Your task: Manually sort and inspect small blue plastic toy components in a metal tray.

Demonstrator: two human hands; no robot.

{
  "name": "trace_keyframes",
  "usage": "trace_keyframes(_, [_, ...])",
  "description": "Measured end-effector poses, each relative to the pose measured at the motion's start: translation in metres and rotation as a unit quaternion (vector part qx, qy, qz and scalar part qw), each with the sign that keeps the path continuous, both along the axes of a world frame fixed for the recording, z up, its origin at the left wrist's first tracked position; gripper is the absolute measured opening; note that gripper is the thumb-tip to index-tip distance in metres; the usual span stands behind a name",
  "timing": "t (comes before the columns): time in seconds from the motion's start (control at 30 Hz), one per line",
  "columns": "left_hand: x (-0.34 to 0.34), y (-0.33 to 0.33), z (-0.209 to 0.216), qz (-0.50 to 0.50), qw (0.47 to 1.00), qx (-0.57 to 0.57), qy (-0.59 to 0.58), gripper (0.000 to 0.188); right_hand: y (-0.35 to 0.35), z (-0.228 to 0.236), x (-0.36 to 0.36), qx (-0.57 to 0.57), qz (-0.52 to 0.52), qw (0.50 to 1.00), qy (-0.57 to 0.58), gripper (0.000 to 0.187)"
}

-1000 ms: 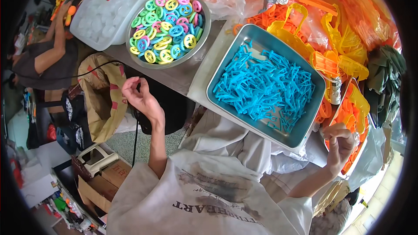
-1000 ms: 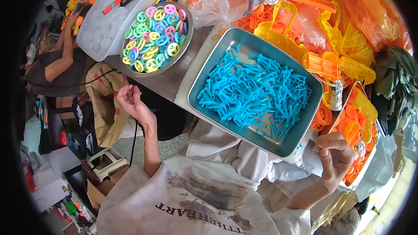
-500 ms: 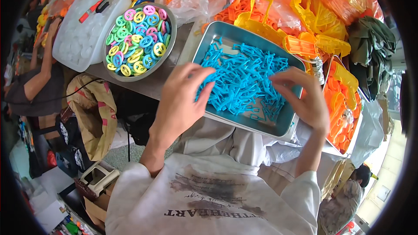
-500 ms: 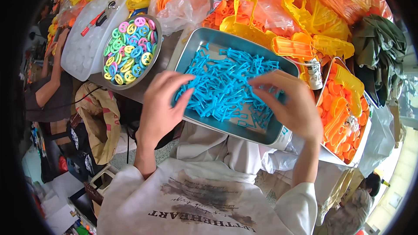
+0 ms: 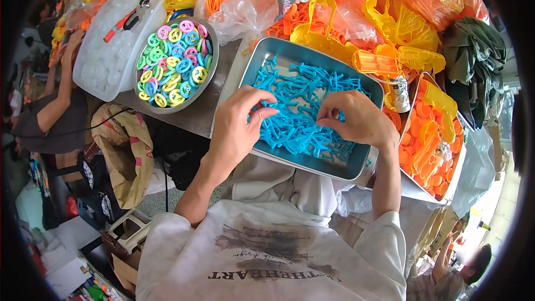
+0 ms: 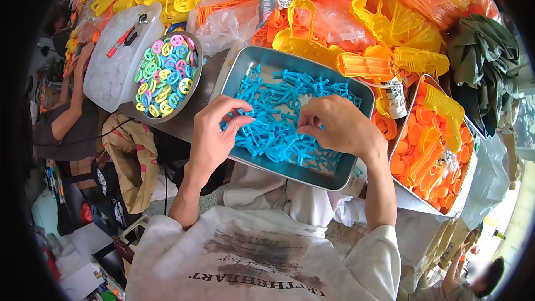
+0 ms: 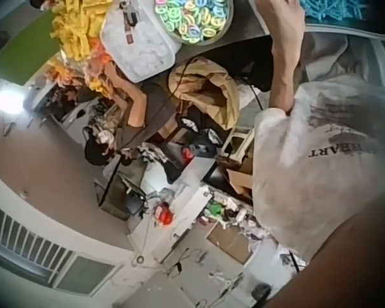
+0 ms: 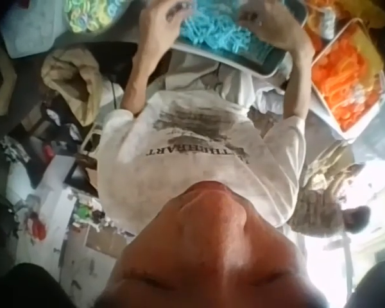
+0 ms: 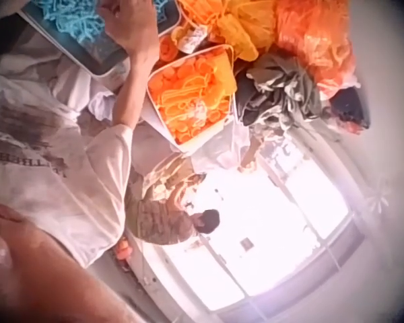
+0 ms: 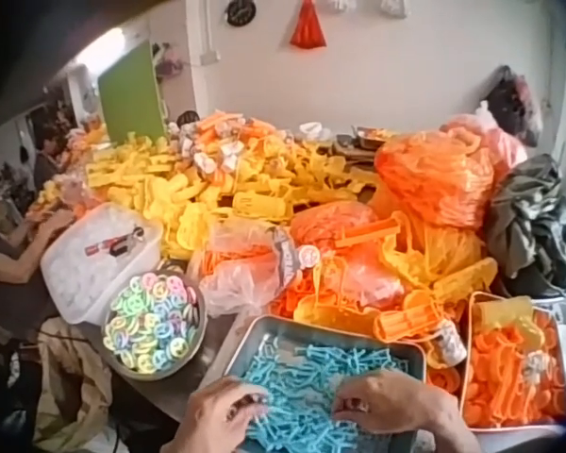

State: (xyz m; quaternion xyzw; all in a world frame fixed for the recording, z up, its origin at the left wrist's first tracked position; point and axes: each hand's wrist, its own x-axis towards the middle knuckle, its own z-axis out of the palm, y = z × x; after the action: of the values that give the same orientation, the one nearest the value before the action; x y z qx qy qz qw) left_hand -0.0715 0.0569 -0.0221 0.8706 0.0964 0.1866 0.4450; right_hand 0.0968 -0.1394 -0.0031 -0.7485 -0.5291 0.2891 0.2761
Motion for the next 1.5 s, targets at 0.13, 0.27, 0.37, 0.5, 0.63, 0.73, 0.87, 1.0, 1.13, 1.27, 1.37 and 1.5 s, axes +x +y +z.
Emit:
trace_keyframes(0.13, [0.011,-0.003,-0.001,0.04,0.986,-0.16,-0.027,0.019,0.002,-0.003,-0.001,0.072,-0.043,0.996,-0.016,0.009])
trace_keyframes(0.27, [0.019,0.007,-0.007,0.039,0.977,-0.209,-0.01,0.014,0.004,-0.002,-0.003,0.165,-0.063,0.984,-0.007,0.016])
trace_keyframes(0.37, [0.023,0.005,-0.006,0.02,0.967,-0.248,-0.046,0.014,0.016,0.015,-0.017,0.158,-0.121,0.977,0.072,0.024])
trace_keyframes(0.5, [0.036,-0.008,0.005,-0.003,0.979,-0.185,-0.085,0.012,0.032,0.004,-0.023,0.157,-0.093,0.977,0.109,0.03])
trace_keyframes(0.63, [0.04,-0.007,-0.005,-0.017,0.985,-0.128,-0.112,0.011,0.027,-0.01,-0.024,0.161,-0.157,0.967,0.118,0.022])
trace_keyframes(0.73, [0.039,-0.004,-0.004,0.077,0.971,-0.157,-0.166,0.015,0.019,-0.012,-0.02,0.189,-0.233,0.954,0.027,0.022])
trace_keyframes(0.87, [0.033,0.027,0.015,0.185,0.97,0.04,-0.153,0.016,0.018,-0.013,-0.014,0.227,-0.302,0.925,0.028,0.021])
trace_keyframes(1.0, [0.042,0.038,0.002,0.029,0.971,0.231,-0.062,0.015,0.018,-0.014,-0.015,0.239,-0.307,0.921,-0.018,0.021])
trace_keyframes(1.13, [0.066,0.037,-0.015,-0.026,0.92,0.39,-0.007,0.023,0.018,-0.014,-0.015,0.224,-0.297,0.927,-0.036,0.021])
trace_keyframes(1.27, [0.08,0.033,-0.019,-0.031,0.887,0.46,0.033,0.011,0.018,-0.014,-0.016,0.214,-0.285,0.934,-0.03,0.02])
trace_keyframes(1.37, [0.08,0.033,-0.021,-0.022,0.894,0.447,0.012,0.008,0.019,-0.015,-0.017,0.234,-0.298,0.925,-0.002,0.02])
trace_keyframes(1.5, [0.077,0.029,-0.012,-0.014,0.927,0.374,-0.018,0.005,0.018,-0.012,-0.018,0.214,-0.306,0.928,0.013,0.021])
